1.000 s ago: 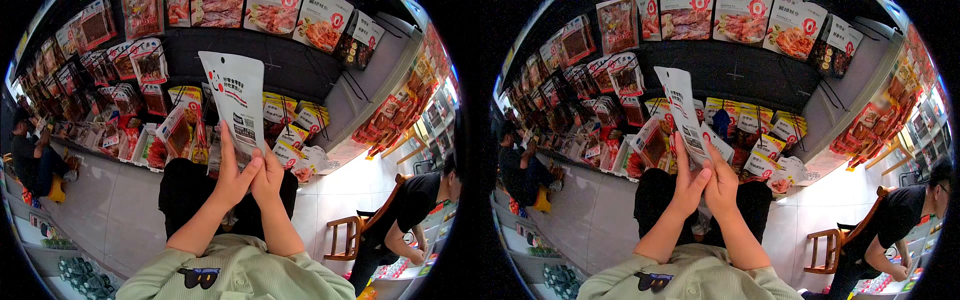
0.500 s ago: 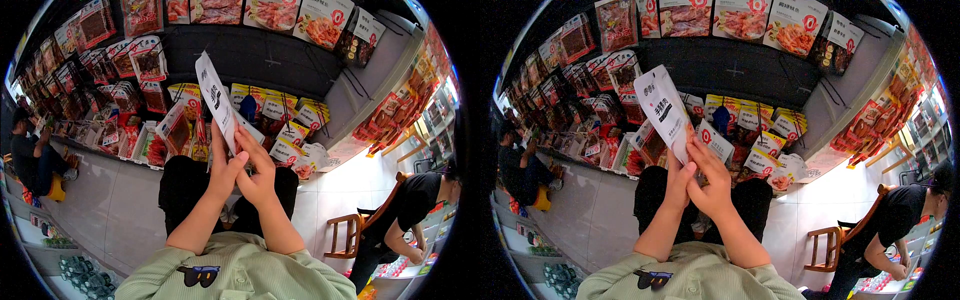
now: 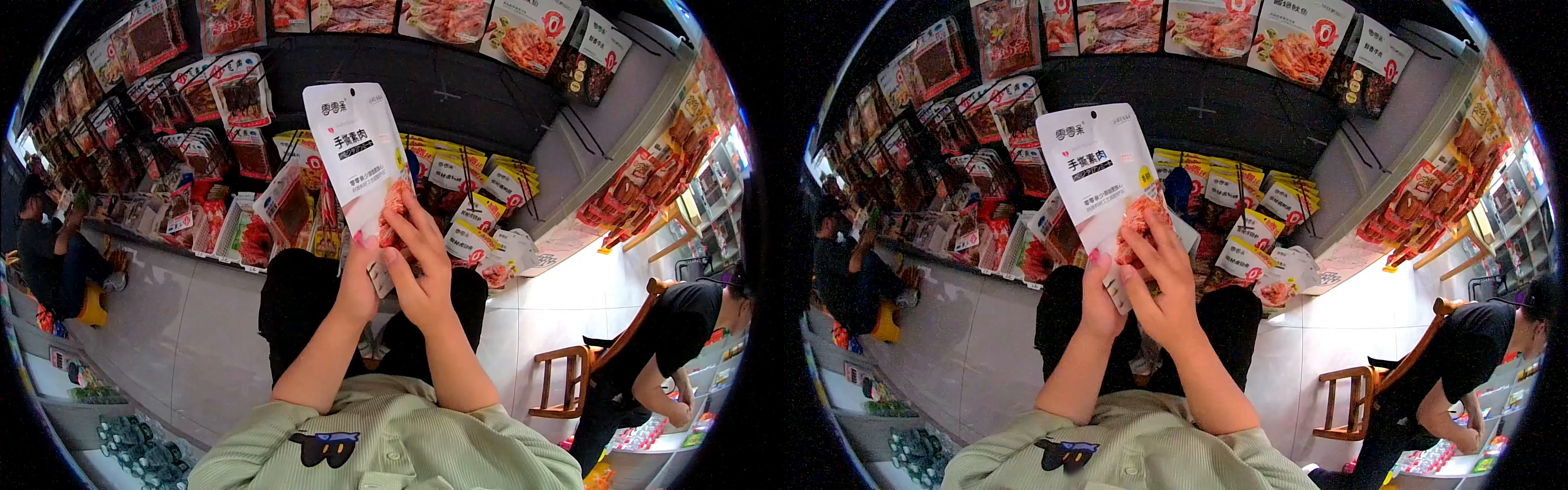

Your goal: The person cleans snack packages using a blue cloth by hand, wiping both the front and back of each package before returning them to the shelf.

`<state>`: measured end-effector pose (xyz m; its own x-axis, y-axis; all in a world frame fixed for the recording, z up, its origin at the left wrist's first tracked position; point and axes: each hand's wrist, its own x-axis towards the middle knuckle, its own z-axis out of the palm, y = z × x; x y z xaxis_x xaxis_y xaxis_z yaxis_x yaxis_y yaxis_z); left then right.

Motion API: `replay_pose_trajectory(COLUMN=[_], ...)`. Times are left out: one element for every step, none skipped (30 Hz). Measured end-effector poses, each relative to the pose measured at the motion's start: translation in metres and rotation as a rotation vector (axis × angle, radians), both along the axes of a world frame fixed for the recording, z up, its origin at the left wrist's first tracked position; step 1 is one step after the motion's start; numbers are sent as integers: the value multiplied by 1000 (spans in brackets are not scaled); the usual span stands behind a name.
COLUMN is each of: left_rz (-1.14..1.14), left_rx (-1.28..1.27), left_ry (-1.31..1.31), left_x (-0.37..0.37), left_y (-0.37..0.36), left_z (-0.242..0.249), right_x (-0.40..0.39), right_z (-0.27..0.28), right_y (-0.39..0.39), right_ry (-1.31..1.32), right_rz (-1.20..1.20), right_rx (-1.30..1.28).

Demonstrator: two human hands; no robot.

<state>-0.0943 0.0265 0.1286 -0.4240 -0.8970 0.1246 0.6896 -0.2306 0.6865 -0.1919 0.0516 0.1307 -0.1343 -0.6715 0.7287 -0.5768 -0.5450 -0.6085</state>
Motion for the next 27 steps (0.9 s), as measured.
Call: replay_pose_trajectory(left_rz=[0,-15,-31,-30,-71,-112,-111,-114,-118,-117,-134,-150,-150,-177,-204,-204,-194,-185,-185,-179,-172,-173,-185,-197,-197,-194,-192], left_rx=[1,-6,-12,-11,2,16,16,22,27,28,34,41,42,35,28,29,33,37,37,53,69,69,66,63,63,98,134], left_ry=[1,13,25,26,83,140,140,157,173,173,193,213,213,242,271,271,275,279,279,293,307,307,323,339,339,365,390], left_x=[1,2,4,5,7,8,9,10,11,12,13,15,16,17,18,19,20,20,21,21,22,23,24,24,24,25,25], left_y=[0,0,-1,-2,-4,-5,-6,-7,-9,-9,-9,-9,-10,-10,-10,-11,-11,-11,-12,-13,-13,-14,-14,-15,-15,-15,-16], left_z=[1,2,3,2,2,1,-1,-3,-5,-4,-3,-2,-2,-2,-2,-1,-1,0,-1,-3,-4,-4,-5,-5,-6,-8,-9], right_x=[0,-1,-2,-3,-4,-4,-5,-6,-7,-8,-9,-10,-11,-12,-13,-14,-16,-18,-19,-20,-20,-20,-21,-22,-22,-21,-20], right_z=[0,0,-1,-1,0,1,1,2,3,3,2,1,0,1,2,3,2,1,0,0,-1,-1,0,0,1,1,2], right_y=[0,0,0,0,0,1,1,1,1,1,1,0,1,1,1,2,1,0,0,0,-1,-1,0,2,3,3,3], right_ry=[-5,-5,-8,-11,-10,5,20,21,22,23,23,26,28,28,12,-3,-3,3,8,8,-33,-73,-73,-96,-118,-118,-249], right_rz=[-6,-6,-16,-27,-27,-48,-69,-68,-79,-89,-89,-109,-129,-129,-139,-148,-148,-159,-170,-171,-173,-176,-176,-195,-213,-213,-152], right_rx=[-13,-12,-9,-8,-7,-13,-19,-18,-30,-41,-40,-52,-65,-64,-59,-54,-53,-62,-70,-70,-78,-85,-86,-64,-42,-41,-30])
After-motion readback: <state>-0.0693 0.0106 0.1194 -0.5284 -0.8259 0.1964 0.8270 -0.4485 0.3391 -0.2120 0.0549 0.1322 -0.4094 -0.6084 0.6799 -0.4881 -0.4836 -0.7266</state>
